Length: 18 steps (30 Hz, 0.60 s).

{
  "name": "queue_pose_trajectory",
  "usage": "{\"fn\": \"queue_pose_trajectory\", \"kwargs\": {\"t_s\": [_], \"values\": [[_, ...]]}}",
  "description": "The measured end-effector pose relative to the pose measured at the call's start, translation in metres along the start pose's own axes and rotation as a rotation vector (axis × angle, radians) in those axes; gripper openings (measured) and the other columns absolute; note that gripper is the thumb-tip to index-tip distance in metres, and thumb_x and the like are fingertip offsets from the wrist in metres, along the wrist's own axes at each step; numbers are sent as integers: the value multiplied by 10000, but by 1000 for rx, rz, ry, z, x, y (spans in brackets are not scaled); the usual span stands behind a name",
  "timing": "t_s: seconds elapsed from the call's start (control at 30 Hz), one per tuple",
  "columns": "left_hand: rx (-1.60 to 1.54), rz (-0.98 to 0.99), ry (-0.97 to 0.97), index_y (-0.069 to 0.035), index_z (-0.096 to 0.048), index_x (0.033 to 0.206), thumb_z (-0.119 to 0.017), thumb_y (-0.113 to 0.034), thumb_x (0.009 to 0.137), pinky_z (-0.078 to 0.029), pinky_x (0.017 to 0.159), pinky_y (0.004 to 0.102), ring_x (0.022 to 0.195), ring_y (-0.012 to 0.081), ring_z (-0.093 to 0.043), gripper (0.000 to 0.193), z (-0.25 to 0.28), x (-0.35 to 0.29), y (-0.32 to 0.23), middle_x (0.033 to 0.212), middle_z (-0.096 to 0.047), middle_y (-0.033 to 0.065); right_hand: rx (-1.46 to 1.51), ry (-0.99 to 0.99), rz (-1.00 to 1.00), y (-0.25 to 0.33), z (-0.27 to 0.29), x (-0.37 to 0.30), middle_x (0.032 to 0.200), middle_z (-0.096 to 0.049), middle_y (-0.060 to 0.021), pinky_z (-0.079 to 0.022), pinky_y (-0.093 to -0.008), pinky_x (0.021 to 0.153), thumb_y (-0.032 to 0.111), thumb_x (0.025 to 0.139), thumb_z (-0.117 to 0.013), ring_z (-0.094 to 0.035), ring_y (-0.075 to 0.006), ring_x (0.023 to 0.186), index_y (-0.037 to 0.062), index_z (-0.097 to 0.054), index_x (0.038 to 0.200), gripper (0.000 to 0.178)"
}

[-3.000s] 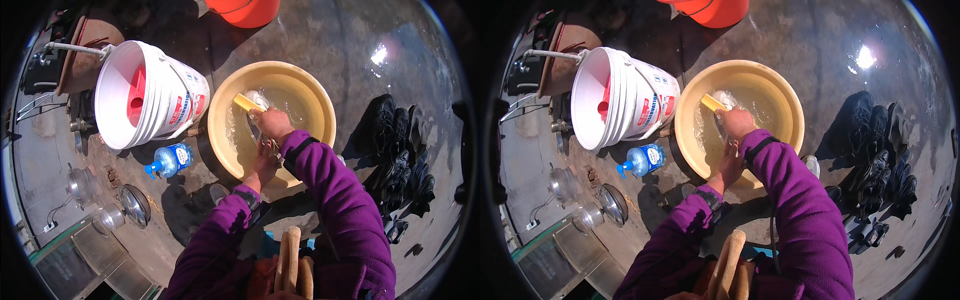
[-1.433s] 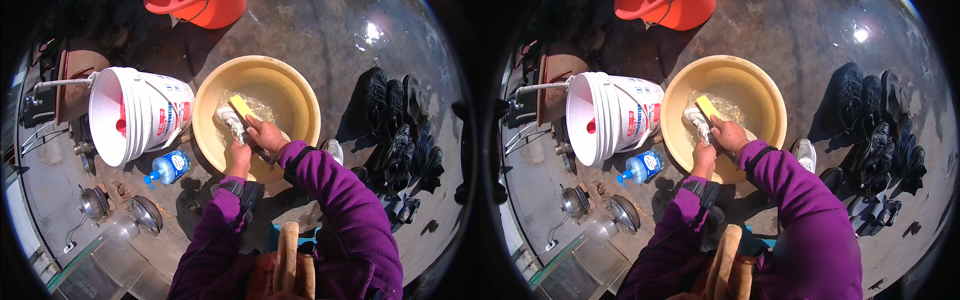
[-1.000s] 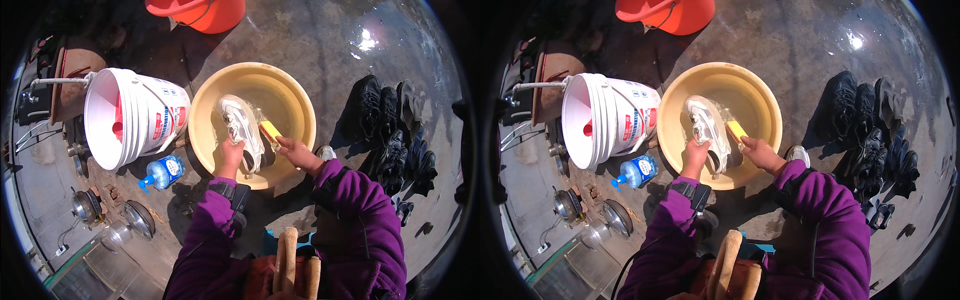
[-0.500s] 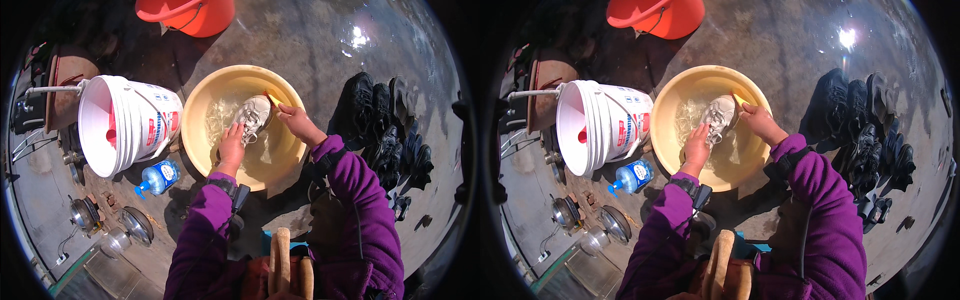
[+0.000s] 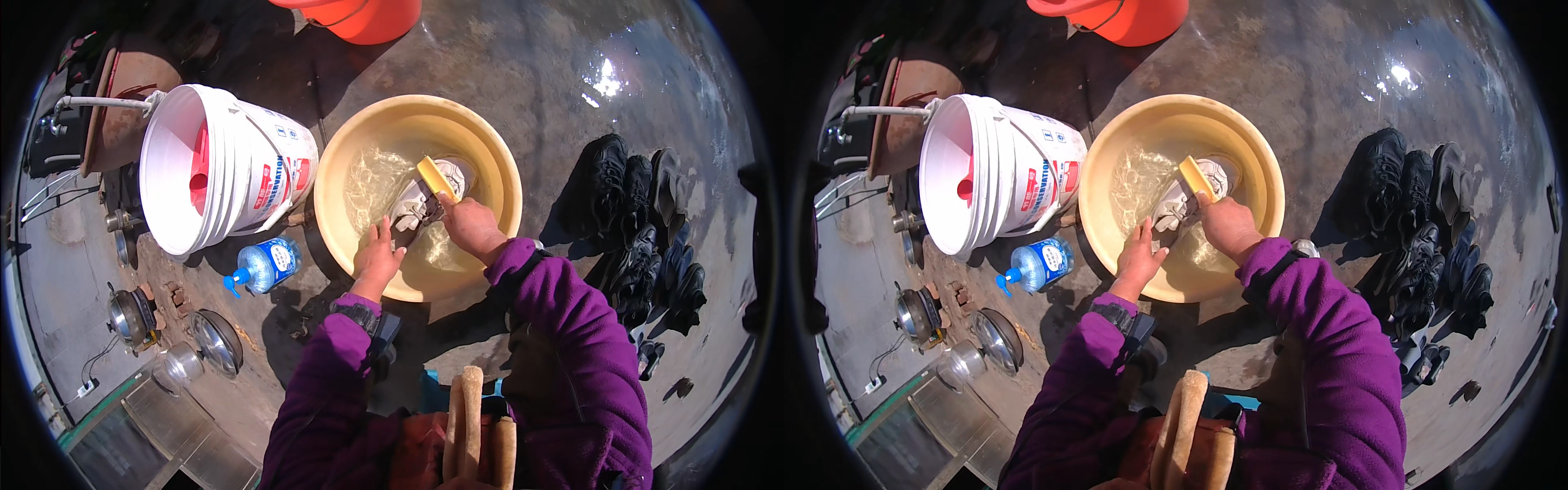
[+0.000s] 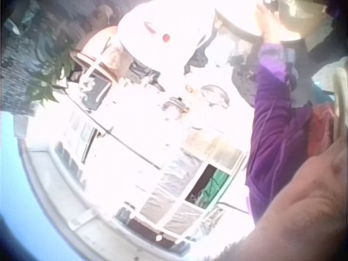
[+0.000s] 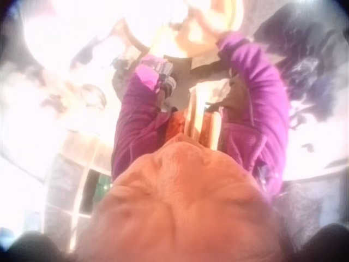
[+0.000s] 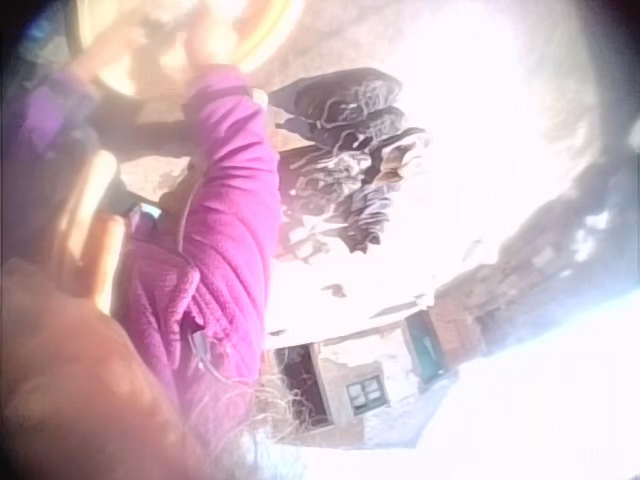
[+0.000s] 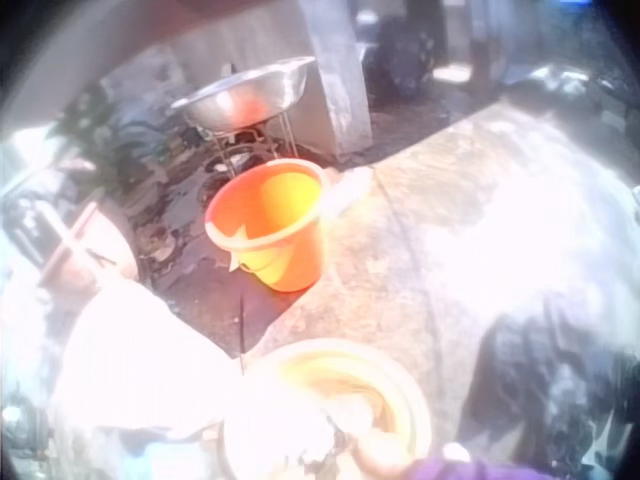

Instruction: The person scrubs a white sneaker with a yellow brush in a yellow basin of water, then places it on the floor among other shoes. The person repeats the process with a second white sneaker, scrubbing the exterior and interior before setting it down.

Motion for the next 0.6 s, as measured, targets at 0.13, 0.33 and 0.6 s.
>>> {"fn": "queue_pose_trajectory", "kwargs": {"t_s": [0.13, 0.33, 0.6], "values": [[84, -18, -62, -166, -195, 1528, -673, -279, 826, -475, 957, 417, 1260, 382, -488, 857, -7, -7, -7, 1499, -314, 240, 31, 171, 137, 53, -21, -22, 938, -653, -221, -524, -479, 763, 162, 924, -432, -657, -380, 895, 118, -483, 1357, 438], [151, -91, -112, -132, -227, 1518, -634, -310, 871, -554, 770, 423, 1029, 388, -623, 785, -33, -25, -28, 1504, -207, 341, 29, -64, -75, -42, 39, 10, 844, -683, -183, -525, -467, 734, 211, 897, -505, -667, -344, 830, 128, -525, 1325, 437], [-159, 23, -133, -78, -299, 1475, -589, -181, 876, -539, 811, 459, 959, 419, -631, 673, -47, -14, -18, 1457, -277, 358, 45, 184, 76, 55, -37, -14, 922, -682, -186, -518, -468, 791, 253, 894, -506, -662, -360, 893, 142, -513, 1333, 453]]}}
Point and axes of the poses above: each hand's wrist, its own x-axis towards the middle knuckle, its own z-axis out of the back of the hand, y = z × x, the point moved 10 cm from there along x, towards the middle knuckle
